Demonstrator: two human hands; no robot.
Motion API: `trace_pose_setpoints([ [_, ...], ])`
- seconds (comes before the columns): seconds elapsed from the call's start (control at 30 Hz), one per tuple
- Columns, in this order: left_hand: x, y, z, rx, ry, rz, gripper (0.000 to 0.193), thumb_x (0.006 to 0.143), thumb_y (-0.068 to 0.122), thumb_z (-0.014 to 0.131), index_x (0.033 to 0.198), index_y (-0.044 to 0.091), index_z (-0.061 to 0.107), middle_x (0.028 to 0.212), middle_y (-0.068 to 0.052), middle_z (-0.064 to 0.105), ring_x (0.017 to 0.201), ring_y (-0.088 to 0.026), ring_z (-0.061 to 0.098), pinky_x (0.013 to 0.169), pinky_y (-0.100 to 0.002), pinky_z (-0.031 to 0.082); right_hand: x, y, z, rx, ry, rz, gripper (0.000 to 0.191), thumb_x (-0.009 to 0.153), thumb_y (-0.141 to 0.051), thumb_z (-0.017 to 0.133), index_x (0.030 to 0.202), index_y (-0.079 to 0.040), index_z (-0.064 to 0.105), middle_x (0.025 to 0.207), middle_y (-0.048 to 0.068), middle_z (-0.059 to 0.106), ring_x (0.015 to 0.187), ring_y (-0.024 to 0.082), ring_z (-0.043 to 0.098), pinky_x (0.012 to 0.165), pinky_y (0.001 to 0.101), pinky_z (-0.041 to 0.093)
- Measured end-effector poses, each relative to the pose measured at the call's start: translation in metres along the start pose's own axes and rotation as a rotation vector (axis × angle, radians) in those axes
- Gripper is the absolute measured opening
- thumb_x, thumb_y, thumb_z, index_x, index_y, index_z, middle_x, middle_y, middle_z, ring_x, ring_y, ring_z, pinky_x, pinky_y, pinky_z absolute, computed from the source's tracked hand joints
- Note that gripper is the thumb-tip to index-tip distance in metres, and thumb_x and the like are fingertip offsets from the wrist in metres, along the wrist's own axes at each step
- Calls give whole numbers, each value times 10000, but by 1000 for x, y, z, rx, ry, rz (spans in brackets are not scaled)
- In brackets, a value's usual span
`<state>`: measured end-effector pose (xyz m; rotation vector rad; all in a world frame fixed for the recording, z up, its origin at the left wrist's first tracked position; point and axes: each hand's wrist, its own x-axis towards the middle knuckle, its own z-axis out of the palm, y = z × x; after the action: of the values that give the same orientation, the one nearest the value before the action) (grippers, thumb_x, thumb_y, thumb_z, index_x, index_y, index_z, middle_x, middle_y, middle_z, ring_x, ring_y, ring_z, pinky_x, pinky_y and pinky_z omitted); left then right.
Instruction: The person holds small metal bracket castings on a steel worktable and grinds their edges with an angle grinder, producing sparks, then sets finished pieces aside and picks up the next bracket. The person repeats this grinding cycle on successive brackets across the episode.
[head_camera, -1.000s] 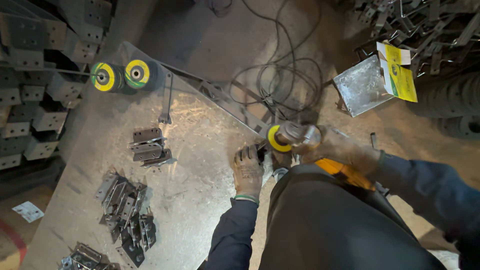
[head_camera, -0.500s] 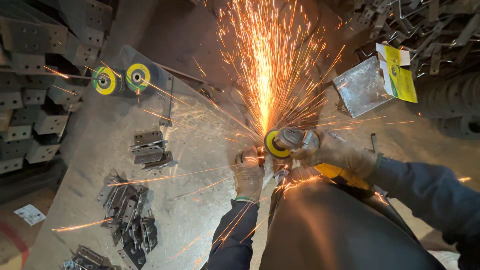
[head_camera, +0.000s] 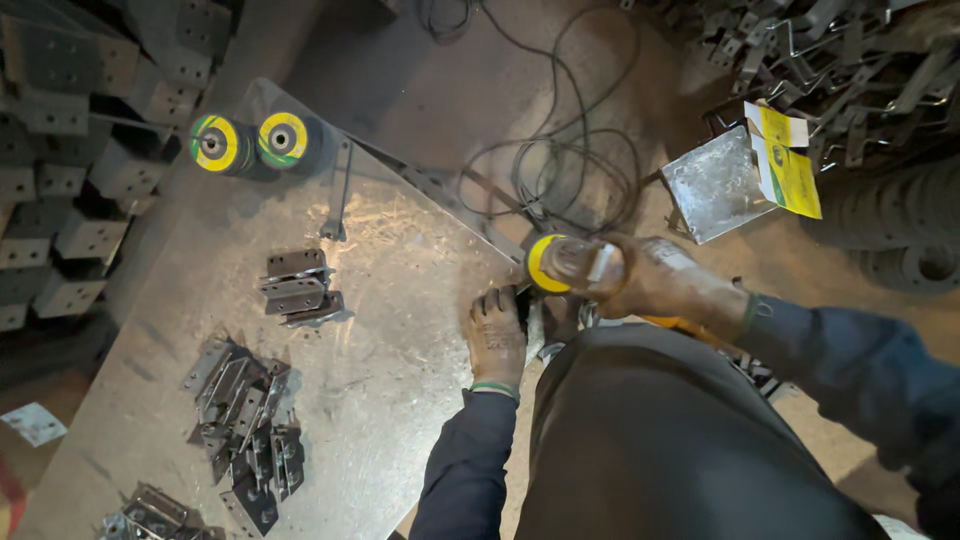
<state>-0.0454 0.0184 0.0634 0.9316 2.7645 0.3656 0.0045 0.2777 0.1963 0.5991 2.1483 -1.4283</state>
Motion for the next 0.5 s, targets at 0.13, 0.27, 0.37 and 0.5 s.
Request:
trace_pose_setpoints([
  [0.13, 1, 1, -1, 58, -30, 24, 346, 883, 221, 643, 1187, 66, 585, 1181, -134, 629, 1149, -334, 581, 966, -467, 474, -1, -15, 2, -284, 6, 131, 814, 558, -280, 886, 1321, -160, 631, 1098, 108, 763, 1021, 265, 728, 933, 380, 540],
  [0.27, 1, -1, 0, 183, -49, 35, 336, 883, 208, 635, 1184, 68, 582, 1206, -125, 633, 1147, -315, 587, 939, -440, 488, -3, -14, 5, -178, 74, -22, 950, 499, -241, 911, 1358, -98, 532, 1111, 131, 723, 1036, 275, 704, 887, 393, 537],
  [0.37, 1, -1, -1, 97, 11, 36, 373, 898, 282, 657, 1193, 68, 583, 1156, -130, 633, 1111, -332, 586, 917, -459, 486, -4, -12, 3, -175, 40, 46, 890, 515, -258, 905, 1327, -121, 568, 1066, 115, 760, 1004, 266, 740, 895, 397, 555],
  [0.5, 1, 0, -4, 12, 5, 34, 400, 871, 336, 681, 1173, 91, 589, 1114, -127, 632, 1093, -338, 586, 911, -470, 483, -6, -18, 0, -340, 46, 97, 790, 573, -320, 870, 1312, -170, 631, 1068, 128, 773, 984, 299, 748, 901, 416, 563],
])
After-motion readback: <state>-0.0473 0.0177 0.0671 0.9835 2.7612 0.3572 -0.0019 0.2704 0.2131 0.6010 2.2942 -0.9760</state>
